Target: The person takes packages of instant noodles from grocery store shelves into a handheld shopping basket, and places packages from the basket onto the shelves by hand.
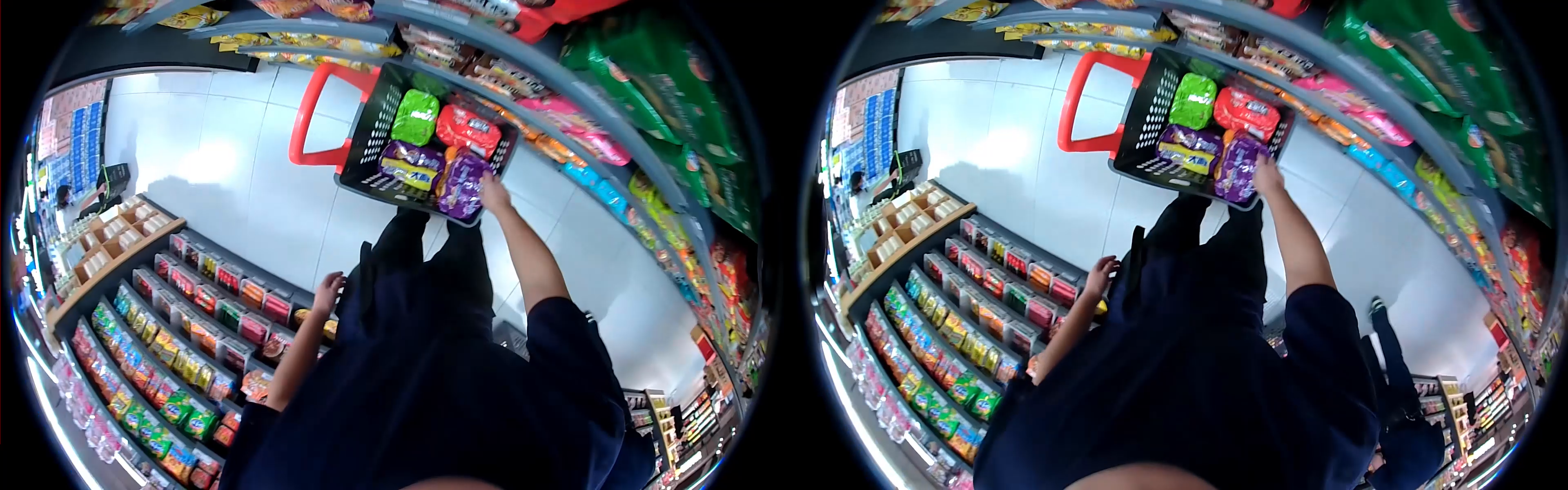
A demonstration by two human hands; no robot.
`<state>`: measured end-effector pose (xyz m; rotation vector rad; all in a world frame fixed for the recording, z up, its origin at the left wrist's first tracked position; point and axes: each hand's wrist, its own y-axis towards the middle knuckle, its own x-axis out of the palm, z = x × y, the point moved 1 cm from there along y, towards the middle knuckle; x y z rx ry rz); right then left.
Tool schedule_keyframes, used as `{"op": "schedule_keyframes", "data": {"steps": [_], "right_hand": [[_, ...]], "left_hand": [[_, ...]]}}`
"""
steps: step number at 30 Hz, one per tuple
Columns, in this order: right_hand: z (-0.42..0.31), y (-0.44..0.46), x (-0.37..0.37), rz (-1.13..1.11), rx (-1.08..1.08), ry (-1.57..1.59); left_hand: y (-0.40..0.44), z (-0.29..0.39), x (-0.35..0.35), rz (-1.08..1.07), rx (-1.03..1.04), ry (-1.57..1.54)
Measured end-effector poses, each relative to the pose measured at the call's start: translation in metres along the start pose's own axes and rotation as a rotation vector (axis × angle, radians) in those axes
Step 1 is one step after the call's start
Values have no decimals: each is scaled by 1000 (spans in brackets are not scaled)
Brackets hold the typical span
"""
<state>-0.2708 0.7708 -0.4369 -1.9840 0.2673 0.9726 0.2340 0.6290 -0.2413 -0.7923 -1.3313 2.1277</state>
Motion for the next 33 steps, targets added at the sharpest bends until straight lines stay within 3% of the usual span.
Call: {"op": "schedule_keyframes", "data": {"steps": [1, 2, 4, 7, 9, 11, 13, 14, 16, 18, 21, 24, 26, 28, 29, 30, 31, 33], "right_hand": [[-15, 1, -10, 14, 61, 11], [-34, -2, -31, 25, 124, 18], [-37, 19, -18, 130, 35, -156], [-33, 46, -7, 68, -61, -364], [-37, 36, -10, 61, -123, -174], [-47, 4, -32, -19, -114, 17], [-34, -36, -30, 270, -426, 138], [-40, -64, -50, 161, -286, 297], [-46, -113, -89, 357, -391, 462], [-63, -167, -149, 259, -184, 899], [-70, -240, -239, 252, -197, 1099], [-88, -313, -315, 357, -252, 1192], [-78, -340, -338, 471, -306, 1196], [-89, -357, -361, 590, -334, 1165], [-89, -360, -366, 639, -355, 1094], [-86, -362, -366, 665, -301, 1088], [-79, -363, -360, 715, -287, 1122], [-79, -374, -360, 812, -357, 1220]], "left_hand": [[-2, -17, -4, 53, 67, 242], [-12, -28, -4, 77, 86, 249], [-39, -34, -5, 62, 157, 331], [-57, -46, -20, 56, -26, 214], [-40, -69, -48, 130, 26, 230], [-40, -39, -49, 201, 49, 160], [-10, -23, -55, 208, 198, 147], [2, 2, -52, 198, 239, 287], [29, 55, -33, 93, 410, 203], [31, 139, 0, -36, 585, 228], [18, 257, 58, -395, 817, 106], [-30, 348, 121, -746, 917, 125], [-78, 377, 156, -1077, 812, 63], [-78, 365, 211, -1407, 572, -191], [-138, 375, 219, -1228, 405, -18], [-107, 353, 237, -1408, 320, -89], [-118, 343, 248, -1189, 154, -85], [-90, 305, 272, -1190, -61, -214]]}}
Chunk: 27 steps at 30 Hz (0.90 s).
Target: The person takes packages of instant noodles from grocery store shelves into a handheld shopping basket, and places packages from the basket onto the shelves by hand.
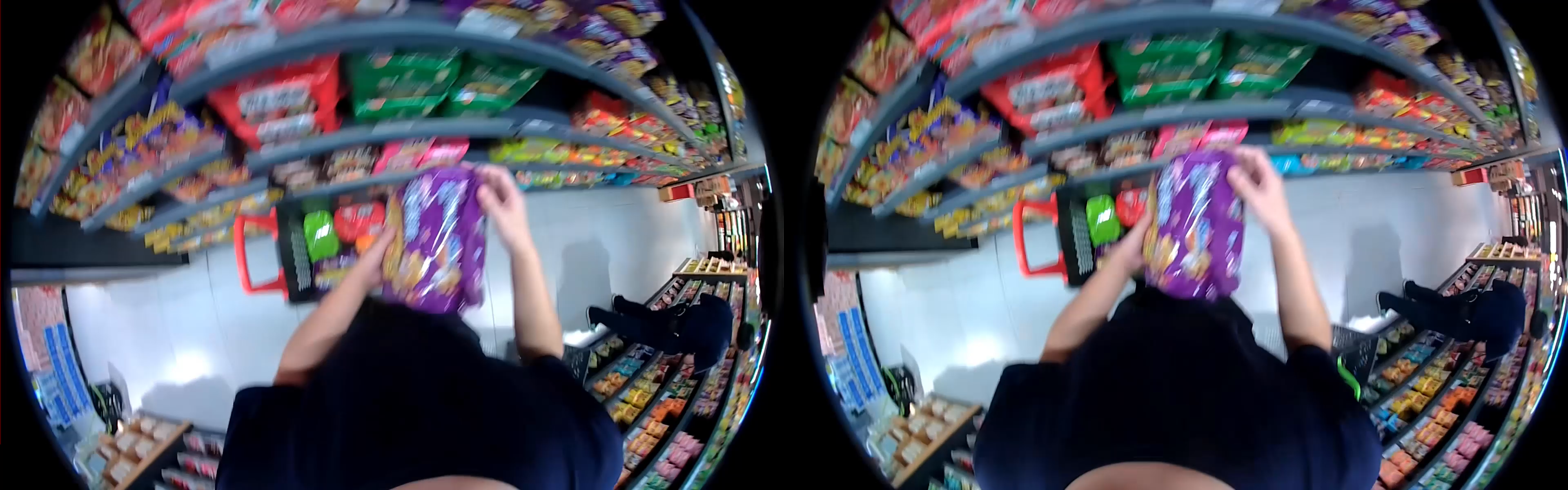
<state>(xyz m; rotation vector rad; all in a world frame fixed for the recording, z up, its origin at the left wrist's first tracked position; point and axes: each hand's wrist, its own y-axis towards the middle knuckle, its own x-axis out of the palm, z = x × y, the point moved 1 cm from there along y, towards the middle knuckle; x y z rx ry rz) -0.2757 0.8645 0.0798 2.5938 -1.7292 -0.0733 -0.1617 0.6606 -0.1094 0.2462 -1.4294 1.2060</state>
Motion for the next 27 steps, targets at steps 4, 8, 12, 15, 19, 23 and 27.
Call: {"op": "schedule_keyframes", "data": {"steps": [4, 8, 12, 15, 19, 23, 27], "right_hand": [[31, -40, -65, 83, -87, 6], [69, -107, -135, -71, 92, -78], [59, -140, -170, -48, 5, 207], [57, -128, -203, 48, -115, 168], [44, -94, -278, 180, -205, 220], [19, -63, -357, 403, -415, -168], [-31, -16, -414, 492, -504, 312]], "left_hand": [[9, -22, 51, -94, 138, -12], [41, -37, 81, 1, 274, -15], [94, -49, 178, -11, 492, 100], [134, -70, 248, -31, 749, 296], [156, -78, 350, -284, 751, 343], [165, -56, 436, -343, 1131, 810], [186, -29, 483, -371, 1504, 1121]]}}
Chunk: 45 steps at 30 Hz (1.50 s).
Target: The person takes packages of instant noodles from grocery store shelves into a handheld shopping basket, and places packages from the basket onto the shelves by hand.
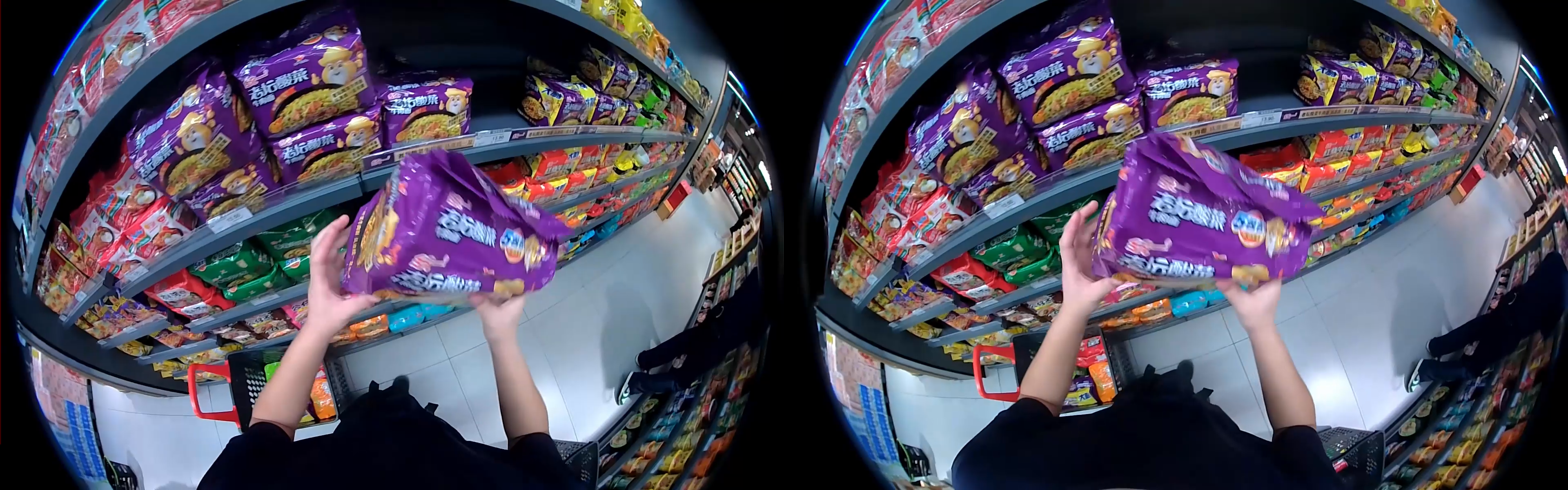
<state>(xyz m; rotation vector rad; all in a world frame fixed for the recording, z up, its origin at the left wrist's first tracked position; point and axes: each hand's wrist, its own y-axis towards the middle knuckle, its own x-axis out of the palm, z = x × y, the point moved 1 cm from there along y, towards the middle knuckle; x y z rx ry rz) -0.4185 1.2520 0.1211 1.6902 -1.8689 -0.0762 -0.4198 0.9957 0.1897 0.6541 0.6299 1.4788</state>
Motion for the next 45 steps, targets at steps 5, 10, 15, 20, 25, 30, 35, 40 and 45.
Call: {"op": "schedule_keyframes", "data": {"steps": [5, 10, 15, 20, 25, 30, 35, 40, 45], "right_hand": [[-25, 122, 3, 1, -185, -126], [-26, 269, 24, -137, -464, -183], [-17, 368, 55, -281, -463, -152], [9, 414, 62, -267, -400, -475], [-3, 420, 76, -301, -360, -466], [16, 420, 75, -369, -371, -421], [21, 431, 65, -478, -386, -389], [26, 438, 65, -483, -369, -397], [38, 435, 62, -498, -377, -275]], "left_hand": [[91, -4, 19, -78, 365, 726], [186, -36, 43, 137, 572, 690], [241, -60, 58, 138, 345, 732], [248, -84, 68, 147, 239, 943], [247, -86, 81, 229, 189, 986], [238, -77, 107, 165, 175, 1406], [226, -70, 125, 196, 102, 1397], [210, -63, 127, 163, -20, 1241], [167, -68, 124, 155, -20, 1184]]}}
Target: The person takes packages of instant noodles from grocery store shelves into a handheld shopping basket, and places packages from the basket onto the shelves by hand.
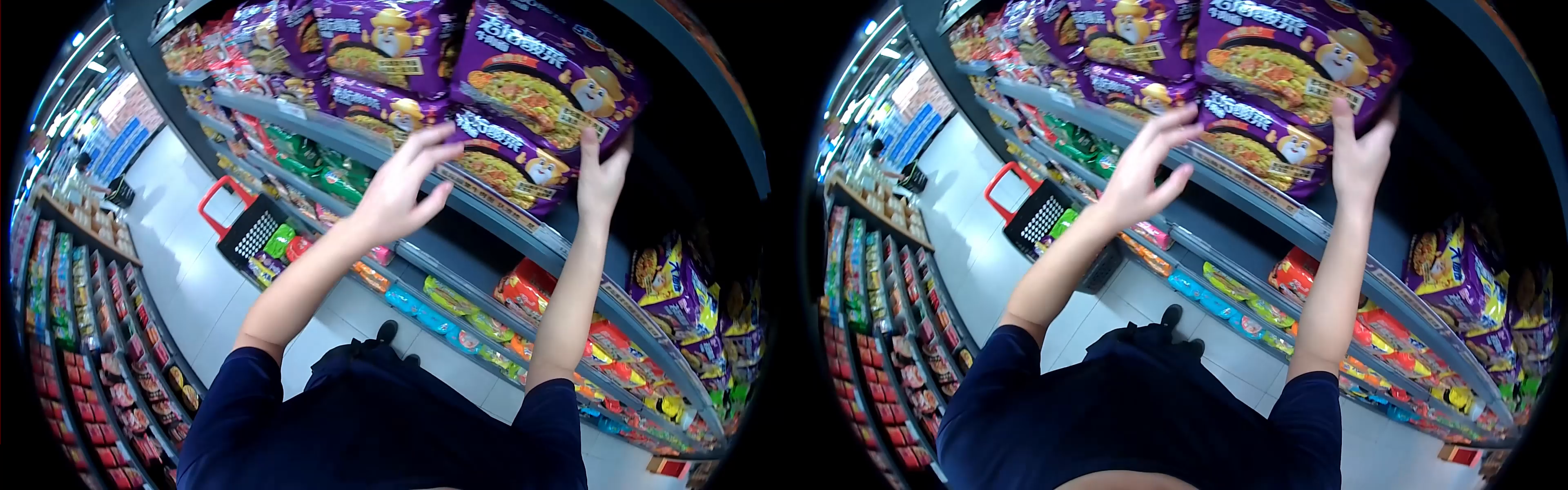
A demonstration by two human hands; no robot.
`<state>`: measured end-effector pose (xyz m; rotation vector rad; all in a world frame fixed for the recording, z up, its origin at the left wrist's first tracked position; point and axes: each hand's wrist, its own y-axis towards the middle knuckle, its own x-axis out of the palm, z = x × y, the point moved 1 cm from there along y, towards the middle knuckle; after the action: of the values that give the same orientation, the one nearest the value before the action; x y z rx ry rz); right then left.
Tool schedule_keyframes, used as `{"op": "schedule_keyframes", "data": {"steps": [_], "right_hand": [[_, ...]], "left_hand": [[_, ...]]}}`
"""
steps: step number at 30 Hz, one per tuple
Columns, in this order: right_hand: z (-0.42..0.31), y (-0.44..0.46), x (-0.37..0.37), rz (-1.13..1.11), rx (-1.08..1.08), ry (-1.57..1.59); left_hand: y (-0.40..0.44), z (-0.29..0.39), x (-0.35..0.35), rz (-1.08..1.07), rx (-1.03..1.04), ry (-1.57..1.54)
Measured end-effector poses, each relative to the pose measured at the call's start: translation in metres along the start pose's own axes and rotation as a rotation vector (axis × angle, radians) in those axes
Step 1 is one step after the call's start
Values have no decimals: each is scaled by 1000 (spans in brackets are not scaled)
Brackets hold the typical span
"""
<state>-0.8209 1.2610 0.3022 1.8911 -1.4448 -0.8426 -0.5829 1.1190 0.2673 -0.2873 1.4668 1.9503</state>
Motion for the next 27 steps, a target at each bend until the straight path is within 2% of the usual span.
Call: {"op": "schedule_keyframes", "data": {"steps": [1, 3, 5, 6, 7, 8, 9, 10, 11, 13, 15, 17, 19, 20, 21, 23, 27], "right_hand": [[1, -7, -1, 47, -47, -64], [3, -22, -2, 148, -127, 116], [-12, -49, -10, 227, -188, 142], [-20, -68, -10, 248, -215, 187], [-26, -90, -9, 264, -238, 237], [-20, -118, -6, 250, -238, 201], [-11, -149, 0, 232, -240, 166], [-13, -183, 13, 72, -177, 126], [-19, -218, 28, -86, -119, 81], [-22, -280, 62, -557, 72, -48], [-12, -350, 98, -1059, 214, -39], [3, -414, 125, -1537, 385, -21], [35, -483, 149, -1777, 463, -86], [42, -505, 159, -1789, 590, -89], [52, -526, 166, -1699, 610, -79], [99, -580, 163, -1464, 820, -19], [121, -638, 105, -1023, 1253, -107]], "left_hand": [[-20, -2, -1, -48, -19, 13], [-80, -20, 6, -160, -128, 23], [-169, -49, 12, -329, -291, 23], [-227, -66, 14, -480, -530, 31], [-303, -90, 20, -482, -550, 61], [-367, -101, 13, -748, -835, 102], [-463, -126, 14, -861, -984, 133], [-524, -129, 0, -1061, -1164, 154], [-615, -141, -5, -1165, -1277, 126], [-720, -138, -33, -1458, -1543, 25], [-740, -108, -78, -1130, -2107, -143], [-739, -112, -119, -1039, -1964, -212], [-758, -139, -154, -741, -1914, -204], [-767, -152, -168, -502, -1880, -158], [-775, -165, -177, -269, -1831, -121], [-800, -199, -191, -123, -1850, -99], [-764, -236, -230, -246, -1900, -191]]}}
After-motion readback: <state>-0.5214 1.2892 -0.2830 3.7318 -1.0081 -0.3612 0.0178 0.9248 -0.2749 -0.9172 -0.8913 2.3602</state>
